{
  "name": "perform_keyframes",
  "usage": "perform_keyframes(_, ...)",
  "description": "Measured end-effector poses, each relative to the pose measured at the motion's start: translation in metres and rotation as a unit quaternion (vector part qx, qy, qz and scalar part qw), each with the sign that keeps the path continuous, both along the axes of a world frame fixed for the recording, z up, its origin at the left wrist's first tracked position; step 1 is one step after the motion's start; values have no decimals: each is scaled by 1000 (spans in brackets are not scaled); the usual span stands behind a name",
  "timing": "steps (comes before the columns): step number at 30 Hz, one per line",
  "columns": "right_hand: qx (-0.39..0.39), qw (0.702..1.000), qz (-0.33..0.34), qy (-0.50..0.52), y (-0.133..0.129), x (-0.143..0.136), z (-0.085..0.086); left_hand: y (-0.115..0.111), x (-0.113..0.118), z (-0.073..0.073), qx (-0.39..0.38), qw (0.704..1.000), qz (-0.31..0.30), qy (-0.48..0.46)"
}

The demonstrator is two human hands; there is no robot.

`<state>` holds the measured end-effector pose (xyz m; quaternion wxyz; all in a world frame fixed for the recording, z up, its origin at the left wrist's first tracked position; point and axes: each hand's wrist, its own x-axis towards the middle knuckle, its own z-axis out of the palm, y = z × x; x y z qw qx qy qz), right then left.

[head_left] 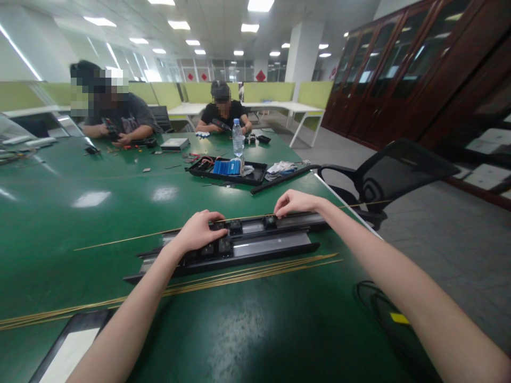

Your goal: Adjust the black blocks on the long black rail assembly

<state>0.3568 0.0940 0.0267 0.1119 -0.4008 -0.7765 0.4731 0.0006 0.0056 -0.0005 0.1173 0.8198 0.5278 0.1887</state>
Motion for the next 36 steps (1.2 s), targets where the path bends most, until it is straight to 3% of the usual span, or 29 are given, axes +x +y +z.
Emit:
perform_keyframes(9,-49,999,5,17,12,1,-11,1,-1,-3,6,1000,-6,-7)
perform_keyframes(24,-51,997,47,18,18,-2,-8,-4,4,6,-9,1000,1,-7)
perform_keyframes(36,-57,997,39,26,16,-5,-10,-5,4,7,-12,1000,4,-3)
